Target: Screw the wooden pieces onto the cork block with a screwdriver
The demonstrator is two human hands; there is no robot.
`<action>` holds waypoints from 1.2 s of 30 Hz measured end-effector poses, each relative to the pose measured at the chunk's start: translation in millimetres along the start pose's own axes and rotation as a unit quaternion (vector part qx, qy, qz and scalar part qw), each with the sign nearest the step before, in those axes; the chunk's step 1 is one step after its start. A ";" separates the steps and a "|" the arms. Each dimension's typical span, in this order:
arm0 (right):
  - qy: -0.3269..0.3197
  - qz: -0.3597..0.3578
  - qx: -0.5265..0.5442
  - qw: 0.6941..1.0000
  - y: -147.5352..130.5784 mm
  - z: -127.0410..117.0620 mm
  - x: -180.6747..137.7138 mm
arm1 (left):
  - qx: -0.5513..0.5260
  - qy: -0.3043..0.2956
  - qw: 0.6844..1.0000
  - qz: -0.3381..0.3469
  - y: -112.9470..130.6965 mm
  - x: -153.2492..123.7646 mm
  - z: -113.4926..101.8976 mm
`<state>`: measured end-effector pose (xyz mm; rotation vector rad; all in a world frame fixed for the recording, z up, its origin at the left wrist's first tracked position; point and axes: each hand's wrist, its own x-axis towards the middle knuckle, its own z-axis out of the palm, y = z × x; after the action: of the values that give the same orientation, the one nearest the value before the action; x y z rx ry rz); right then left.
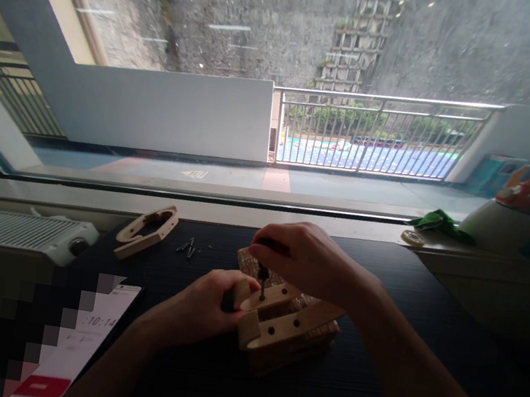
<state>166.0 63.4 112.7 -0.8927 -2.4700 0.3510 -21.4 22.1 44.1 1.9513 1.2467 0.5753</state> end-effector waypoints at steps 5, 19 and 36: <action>-0.034 -0.021 0.034 0.999 0.3 -7.9 -2.1 | 0.004 0.008 1.000 0.004 0.5 0.7 1.3; 0.005 0.004 0.003 1.000 5.3 1.1 0.7 | 0.000 0.001 1.000 0.002 -1.3 1.1 0.8; -0.050 -0.029 0.071 0.996 5.7 -6.4 -1.3 | 0.004 -0.008 1.000 0.000 -3.9 1.2 1.2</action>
<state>173.2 67.3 115.4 -0.7604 -2.5183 0.5560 -22.3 23.8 40.3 1.9587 1.2396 0.5544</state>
